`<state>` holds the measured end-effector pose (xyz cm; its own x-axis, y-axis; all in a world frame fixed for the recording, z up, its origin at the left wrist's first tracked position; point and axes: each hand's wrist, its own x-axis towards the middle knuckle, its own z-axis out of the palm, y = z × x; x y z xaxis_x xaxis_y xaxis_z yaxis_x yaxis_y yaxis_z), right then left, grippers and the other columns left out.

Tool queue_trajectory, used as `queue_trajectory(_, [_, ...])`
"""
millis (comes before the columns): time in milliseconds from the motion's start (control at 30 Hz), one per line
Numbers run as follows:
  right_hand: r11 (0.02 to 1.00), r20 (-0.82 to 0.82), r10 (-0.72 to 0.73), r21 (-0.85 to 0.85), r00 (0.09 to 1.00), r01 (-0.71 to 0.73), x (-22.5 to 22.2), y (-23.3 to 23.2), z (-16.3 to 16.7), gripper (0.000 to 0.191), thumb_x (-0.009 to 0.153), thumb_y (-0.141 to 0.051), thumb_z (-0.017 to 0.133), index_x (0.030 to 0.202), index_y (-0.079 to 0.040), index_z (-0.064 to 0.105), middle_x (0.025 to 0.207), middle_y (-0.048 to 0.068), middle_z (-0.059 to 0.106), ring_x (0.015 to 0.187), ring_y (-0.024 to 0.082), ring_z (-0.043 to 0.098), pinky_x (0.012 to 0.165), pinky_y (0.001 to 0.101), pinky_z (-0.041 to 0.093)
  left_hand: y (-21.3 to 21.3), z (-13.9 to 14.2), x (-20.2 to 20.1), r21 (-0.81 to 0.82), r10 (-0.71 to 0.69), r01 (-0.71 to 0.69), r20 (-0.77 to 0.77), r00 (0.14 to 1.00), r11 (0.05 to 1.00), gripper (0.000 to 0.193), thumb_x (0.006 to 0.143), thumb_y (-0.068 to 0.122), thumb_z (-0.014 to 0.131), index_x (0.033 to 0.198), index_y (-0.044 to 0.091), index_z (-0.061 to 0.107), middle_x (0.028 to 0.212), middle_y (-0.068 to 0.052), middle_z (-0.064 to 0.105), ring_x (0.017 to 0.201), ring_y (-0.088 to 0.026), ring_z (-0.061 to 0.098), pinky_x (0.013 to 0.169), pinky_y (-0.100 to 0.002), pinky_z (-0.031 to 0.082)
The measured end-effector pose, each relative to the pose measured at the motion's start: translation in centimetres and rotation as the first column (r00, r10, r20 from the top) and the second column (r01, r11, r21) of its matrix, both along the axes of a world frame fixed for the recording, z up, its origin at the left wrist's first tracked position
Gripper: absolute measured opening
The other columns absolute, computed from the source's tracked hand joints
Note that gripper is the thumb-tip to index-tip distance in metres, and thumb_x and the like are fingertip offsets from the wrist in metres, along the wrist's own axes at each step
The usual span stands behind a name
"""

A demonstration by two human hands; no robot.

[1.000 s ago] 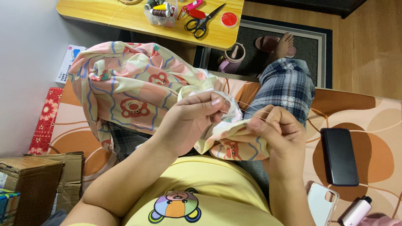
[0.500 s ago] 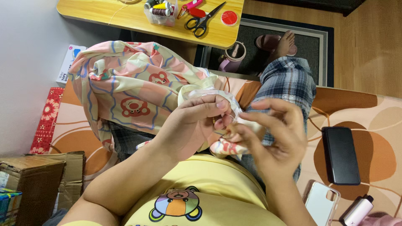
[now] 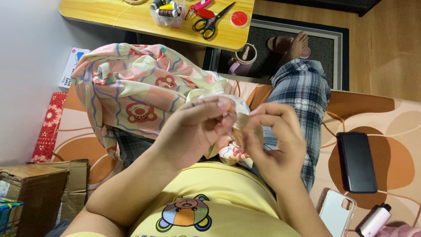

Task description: The person lies on a bed hand-sewing a patterned garment with a needle and thread, pulling stitches through the fabric and working along the seam area on their lap. A small table beside the bed holds sewing supplies including scissors and thread spools.

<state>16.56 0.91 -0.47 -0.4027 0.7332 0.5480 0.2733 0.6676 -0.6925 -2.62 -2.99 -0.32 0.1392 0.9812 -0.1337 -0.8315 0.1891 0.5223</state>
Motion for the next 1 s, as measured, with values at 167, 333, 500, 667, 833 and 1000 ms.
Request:
queue_trajectory(167, [0.997,0.023,-0.022,0.081,1.0,0.02,-0.5,0.0,0.0,0.021,0.088,0.002,0.08,0.105,0.0,0.068,0.11,0.011,0.067,0.101,0.022,0.065,0.088,0.0313,0.051,-0.2,0.0,0.2,-0.113,-0.084,0.08,-0.032,0.996,0.99,0.014,0.099,0.016,0.065,0.097,0.002,0.065,0.078,-0.002,0.057,0.069,-0.011,0.051,0.064,-0.024,0.041])
queue_trajectory(333, [0.992,-0.064,0.041,-0.12,0.997,-0.049,0.5,0.2,-0.4,0.014,0.091,0.006,0.074,0.102,-0.001,0.068,0.109,0.01,0.068,0.1,0.017,0.066,0.089,0.0284,0.051,-0.1,-0.5,-0.8,-0.089,-0.016,0.024,0.09,0.996,0.996,0.016,0.101,0.017,0.064,0.105,0.001,0.064,0.079,0.002,0.056,0.069,-0.008,0.049,0.063,-0.023,0.038])
queue_trajectory(500, [0.875,-0.242,0.21,-0.386,0.947,-0.293,1.5,0.9,-1.1,0.007,0.096,0.005,0.063,0.102,0.001,0.064,0.111,0.009,0.061,0.104,0.016,0.061,0.096,0.0262,0.049,0.1,-0.5,-2.0,-0.041,0.007,0.003,0.241,0.971,0.999,0.014,0.103,0.017,0.062,0.102,0.003,0.06,0.078,0.004,0.052,0.068,-0.009,0.045,0.063,-0.025,0.037])
queue_trajectory(667, [0.84,-0.399,0.196,-0.404,0.896,-0.364,1.6,1.1,-2.1,0.005,0.102,-0.002,0.057,0.105,0.001,0.06,0.114,0.01,0.059,0.108,0.019,0.059,0.105,0.0328,0.046,-0.3,-0.4,-1.4,-0.075,-0.016,0.028,0.159,0.987,0.997,0.015,0.103,0.017,0.058,0.102,0.002,0.061,0.077,0.002,0.05,0.067,-0.01,0.043,0.063,-0.025,0.035])
queue_trajectory(833, [0.667,-0.745,0.179,-0.388,0.643,-0.636,3.6,2.2,-2.2,0.01,0.106,-0.011,0.059,0.101,-0.002,0.057,0.105,0.012,0.06,0.108,0.023,0.06,0.114,0.0437,0.045,0.1,-0.4,-2.9,-0.006,-0.037,0.042,0.334,0.942,0.999,0.016,0.106,0.015,0.054,0.106,0.0,0.061,0.08,0.002,0.049,0.072,-0.009,0.042,0.067,-0.026,0.035])
queue_trajectory(1000, [0.528,-0.85,0.084,-0.405,0.521,-0.746,4.7,2.5,-2.6,0.013,0.107,-0.011,0.058,0.1,-0.001,0.057,0.089,0.008,0.057,0.087,0.019,0.056,0.099,0.042,0.046,-0.1,-0.5,-2.8,0.017,-0.084,0.086,0.43,0.899,0.996,0.016,0.107,0.014,0.053,0.11,0.0,0.06,0.081,0.001,0.048,0.073,-0.011,0.042,0.069,-0.026,0.036])
